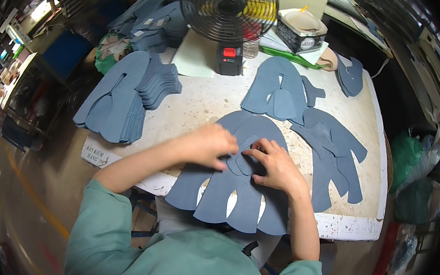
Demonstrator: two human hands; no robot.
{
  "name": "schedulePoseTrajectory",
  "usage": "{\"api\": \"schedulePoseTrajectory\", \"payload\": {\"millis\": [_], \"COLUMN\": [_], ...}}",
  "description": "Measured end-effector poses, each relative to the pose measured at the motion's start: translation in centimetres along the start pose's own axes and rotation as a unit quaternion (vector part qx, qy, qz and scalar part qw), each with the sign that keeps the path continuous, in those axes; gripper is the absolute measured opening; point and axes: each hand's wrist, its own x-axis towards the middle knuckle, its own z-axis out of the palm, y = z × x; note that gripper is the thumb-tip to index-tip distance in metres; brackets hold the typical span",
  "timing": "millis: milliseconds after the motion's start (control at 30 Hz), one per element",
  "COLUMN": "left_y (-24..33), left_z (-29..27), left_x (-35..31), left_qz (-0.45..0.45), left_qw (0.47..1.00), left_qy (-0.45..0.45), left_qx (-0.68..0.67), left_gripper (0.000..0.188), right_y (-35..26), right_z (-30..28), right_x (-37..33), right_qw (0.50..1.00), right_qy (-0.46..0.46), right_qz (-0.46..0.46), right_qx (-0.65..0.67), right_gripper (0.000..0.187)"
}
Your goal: The person repeatedly picks up gray fabric pieces from a table, aligns them, and stacks them into a growing pile. The person handles the pieces one at a time, occasionally adjusting their orientation before adding them to the stack.
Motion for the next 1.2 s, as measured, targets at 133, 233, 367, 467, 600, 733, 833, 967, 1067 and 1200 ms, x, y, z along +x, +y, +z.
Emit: {"api": "schedulePoseTrajectory", "payload": {"millis": [133, 233, 367, 467, 600, 733, 833, 967, 1067, 1200], "left_y": [1.8, 1.5, 1.0, 0.1, -1.9, -3.6, -4.2, -4.4, -4.3, -4.0], "left_z": [3.3, 2.9, 0.1, -1.0, 1.6, 4.7, 5.7, 5.7, 5.6, 5.4], "left_x": [0.6, 0.5, 1.0, 1.2, 2.6, 2.9, 2.8, 2.7, 2.9, 2.5], "left_qz": [0.048, 0.011, -0.076, -0.206, -0.277, -0.341, -0.365, -0.390, -0.387, -0.361], "left_qw": [0.991, 0.979, 0.937, 0.856, 0.767, 0.740, 0.712, 0.673, 0.691, 0.742], "left_qy": [0.108, 0.197, 0.324, 0.247, 0.134, 0.083, 0.085, 0.093, 0.088, 0.080], "left_qx": [0.064, 0.046, -0.104, -0.404, -0.563, -0.574, -0.594, -0.621, -0.604, -0.559], "left_gripper": [0.024, 0.017, 0.013, 0.014, 0.018, 0.021, 0.035, 0.050, 0.042, 0.030], "right_y": [-0.1, 1.0, 2.7, 3.9, 4.5, 3.8, 3.0, 2.7, 3.0, 3.2], "right_z": [0.6, 0.2, -0.8, -1.5, -1.4, 0.3, 2.4, 4.8, 5.5, 5.9], "right_x": [0.1, 0.4, 0.1, 0.0, 0.1, 0.7, 1.5, 2.6, 2.6, 2.2], "right_qw": [0.998, 0.993, 0.947, 0.898, 0.831, 0.756, 0.742, 0.820, 0.839, 0.897], "right_qy": [0.058, 0.072, 0.269, 0.363, 0.323, 0.229, 0.153, 0.157, 0.171, 0.200], "right_qz": [0.000, 0.046, 0.115, 0.149, 0.196, 0.209, 0.190, 0.226, 0.234, 0.168], "right_qx": [0.003, 0.082, 0.135, 0.199, 0.408, 0.577, 0.624, 0.502, 0.461, 0.357], "right_gripper": [0.037, 0.033, 0.018, 0.016, 0.018, 0.025, 0.031, 0.028, 0.026, 0.030]}}
